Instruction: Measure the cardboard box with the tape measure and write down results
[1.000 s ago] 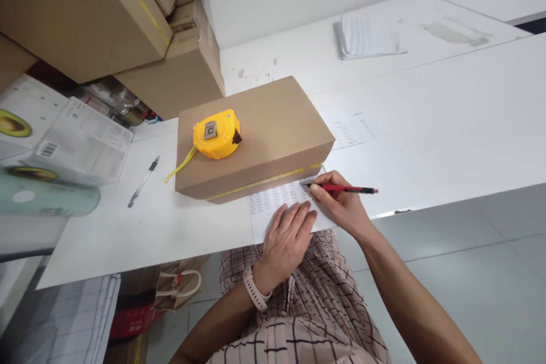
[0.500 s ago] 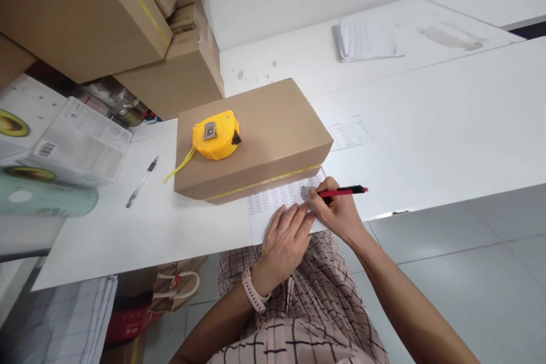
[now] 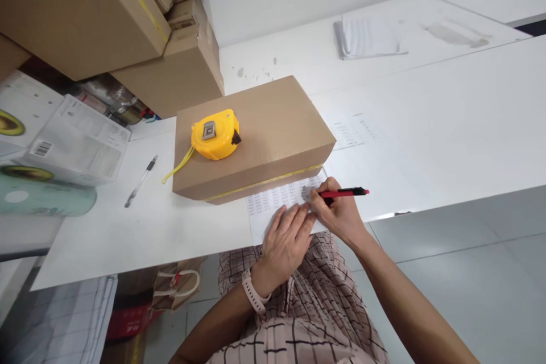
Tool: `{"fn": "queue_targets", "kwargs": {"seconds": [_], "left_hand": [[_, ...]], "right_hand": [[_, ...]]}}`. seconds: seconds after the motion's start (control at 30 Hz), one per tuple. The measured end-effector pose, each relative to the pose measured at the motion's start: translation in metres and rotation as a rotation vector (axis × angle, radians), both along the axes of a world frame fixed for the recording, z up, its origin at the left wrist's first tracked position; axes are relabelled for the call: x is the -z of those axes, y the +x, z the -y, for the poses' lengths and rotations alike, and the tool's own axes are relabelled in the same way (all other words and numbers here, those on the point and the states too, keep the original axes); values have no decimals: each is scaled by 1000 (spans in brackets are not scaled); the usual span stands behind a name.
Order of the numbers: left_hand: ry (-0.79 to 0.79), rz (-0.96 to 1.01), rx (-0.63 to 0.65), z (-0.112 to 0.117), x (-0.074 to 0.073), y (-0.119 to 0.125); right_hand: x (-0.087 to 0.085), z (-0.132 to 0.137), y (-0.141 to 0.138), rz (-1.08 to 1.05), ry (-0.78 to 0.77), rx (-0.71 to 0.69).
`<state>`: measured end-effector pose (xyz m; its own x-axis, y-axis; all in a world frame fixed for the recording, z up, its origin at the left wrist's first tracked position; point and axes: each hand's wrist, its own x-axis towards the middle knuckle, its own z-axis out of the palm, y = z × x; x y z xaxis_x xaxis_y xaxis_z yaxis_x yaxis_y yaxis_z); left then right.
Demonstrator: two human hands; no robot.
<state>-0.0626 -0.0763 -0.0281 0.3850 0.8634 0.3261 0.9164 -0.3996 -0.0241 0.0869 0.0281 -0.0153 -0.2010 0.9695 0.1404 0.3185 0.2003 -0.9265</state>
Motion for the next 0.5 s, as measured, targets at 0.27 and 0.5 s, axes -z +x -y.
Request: {"fn": "queue_targets", "kwargs": {"seconds": [0.27,0.5], "left_hand": [[-9,5,6,-1,-1,0],[-25,-10,6,-1,-2,0]], "right_hand": [[-1,0,1,-9,-1,-24],[-2,1,1,10,7,-2]]}}
